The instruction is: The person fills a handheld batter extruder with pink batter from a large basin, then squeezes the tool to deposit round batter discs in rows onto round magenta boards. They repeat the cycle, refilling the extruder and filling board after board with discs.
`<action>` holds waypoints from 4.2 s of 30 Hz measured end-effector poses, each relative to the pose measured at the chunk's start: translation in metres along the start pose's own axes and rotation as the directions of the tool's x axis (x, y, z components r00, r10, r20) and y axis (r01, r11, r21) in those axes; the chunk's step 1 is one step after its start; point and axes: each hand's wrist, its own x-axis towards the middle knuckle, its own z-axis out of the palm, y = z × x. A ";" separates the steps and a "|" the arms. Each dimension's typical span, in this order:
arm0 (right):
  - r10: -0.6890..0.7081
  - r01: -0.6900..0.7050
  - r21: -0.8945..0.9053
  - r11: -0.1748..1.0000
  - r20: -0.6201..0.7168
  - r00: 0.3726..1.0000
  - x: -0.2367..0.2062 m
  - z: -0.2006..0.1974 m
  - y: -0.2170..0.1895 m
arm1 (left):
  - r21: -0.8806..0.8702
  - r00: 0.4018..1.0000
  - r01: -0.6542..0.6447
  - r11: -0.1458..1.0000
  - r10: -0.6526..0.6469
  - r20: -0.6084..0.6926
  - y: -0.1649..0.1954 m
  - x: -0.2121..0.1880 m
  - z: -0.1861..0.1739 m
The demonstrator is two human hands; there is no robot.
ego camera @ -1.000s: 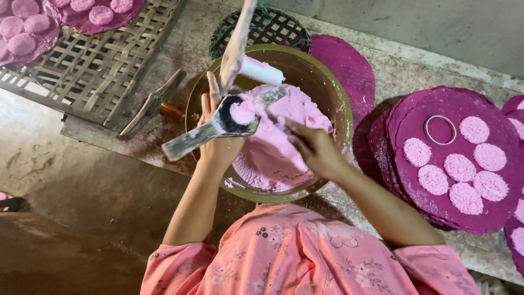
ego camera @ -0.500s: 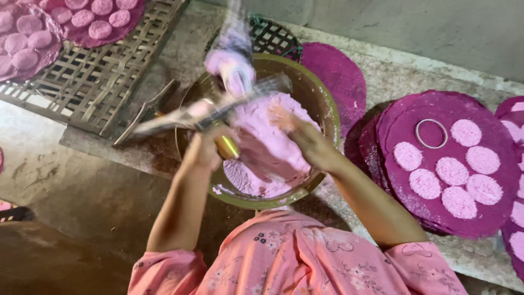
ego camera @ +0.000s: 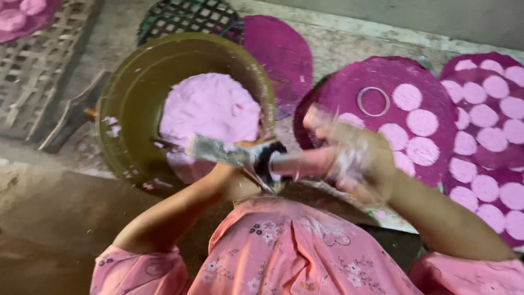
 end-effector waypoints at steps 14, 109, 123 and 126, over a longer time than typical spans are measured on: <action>0.462 -0.579 0.503 0.642 0.348 0.816 -0.148 -0.121 0.025 | -0.116 0.940 0.110 0.987 -0.066 0.334 -0.026 0.134 0.141; 0.953 -0.942 -0.156 0.296 0.121 0.279 -0.174 -0.194 0.166 | -0.965 0.968 -0.146 -0.218 0.170 -0.185 -0.250 0.361 0.175; 0.989 -0.974 -0.207 0.097 0.132 0.070 -0.176 -0.202 0.168 | -0.952 0.961 -0.274 -0.134 -0.080 -0.266 -0.248 0.350 0.196; 0.987 -0.961 -0.235 0.146 0.101 0.125 -0.177 -0.200 0.171 | -0.962 0.967 -0.252 -0.101 -0.048 -0.248 -0.247 0.356 0.183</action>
